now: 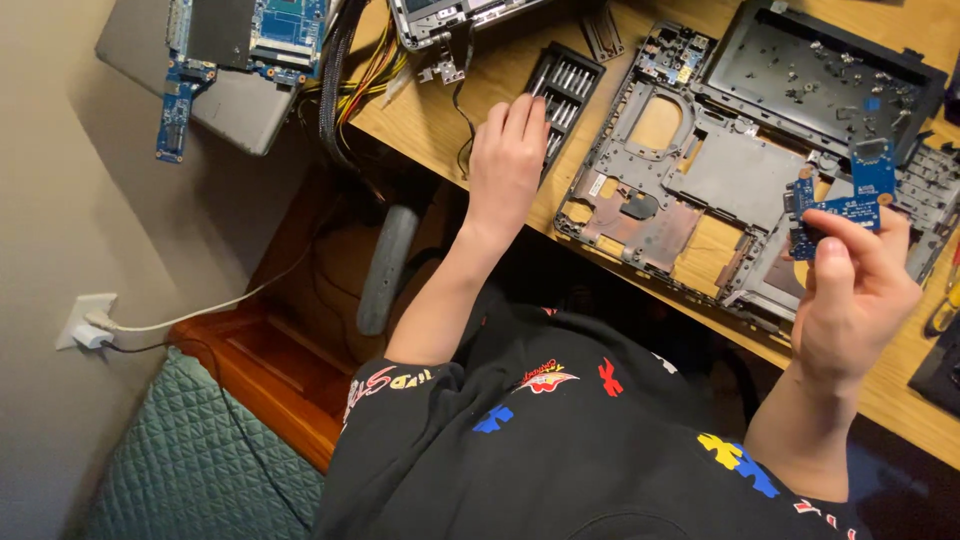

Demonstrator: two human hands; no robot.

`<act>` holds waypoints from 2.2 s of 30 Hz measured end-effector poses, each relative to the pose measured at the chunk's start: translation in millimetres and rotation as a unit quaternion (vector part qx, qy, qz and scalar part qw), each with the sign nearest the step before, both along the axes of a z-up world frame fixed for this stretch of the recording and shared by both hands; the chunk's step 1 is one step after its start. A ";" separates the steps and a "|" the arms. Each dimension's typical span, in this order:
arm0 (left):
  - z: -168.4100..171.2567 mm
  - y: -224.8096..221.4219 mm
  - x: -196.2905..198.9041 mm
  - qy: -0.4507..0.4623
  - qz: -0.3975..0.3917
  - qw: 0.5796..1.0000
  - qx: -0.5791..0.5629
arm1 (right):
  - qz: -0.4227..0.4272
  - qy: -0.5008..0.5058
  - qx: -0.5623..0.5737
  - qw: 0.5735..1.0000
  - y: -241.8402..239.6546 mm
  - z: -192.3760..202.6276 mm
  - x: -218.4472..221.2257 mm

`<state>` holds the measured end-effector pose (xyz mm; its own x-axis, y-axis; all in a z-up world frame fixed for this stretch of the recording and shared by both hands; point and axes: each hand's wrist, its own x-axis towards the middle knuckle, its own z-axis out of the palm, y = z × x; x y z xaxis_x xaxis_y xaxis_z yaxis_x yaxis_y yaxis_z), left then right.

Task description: Disassembling and inspecting internal components of a laptop at a workbench.

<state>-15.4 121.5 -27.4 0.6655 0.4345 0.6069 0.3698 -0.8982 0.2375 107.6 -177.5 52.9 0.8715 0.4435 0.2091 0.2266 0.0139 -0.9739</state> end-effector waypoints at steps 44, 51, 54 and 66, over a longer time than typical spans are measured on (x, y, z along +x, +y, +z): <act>44.3 -111.4 16.6 -0.073 -0.338 0.398 -0.849 | -0.208 -0.282 -0.408 0.843 -136.9 -62.8 95.1; 20.0 -105.7 10.9 -0.046 -0.317 0.406 -0.856 | -0.202 -0.259 -0.411 0.851 -133.9 -59.8 83.9; 22.1 -105.3 11.7 -0.042 -0.314 0.414 -0.853 | -0.188 -0.245 -0.399 0.864 -137.8 -59.4 76.7; 23.5 -108.9 14.7 -0.049 -0.312 0.412 -0.855 | -0.214 -0.294 -0.434 0.824 -137.1 -58.2 72.1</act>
<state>-0.7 12.5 -3.9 0.9801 0.0462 -0.1932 0.1064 0.6993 0.7069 179.7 -314.6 -5.3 0.8479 0.3272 0.4170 0.4666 -0.8341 -0.2943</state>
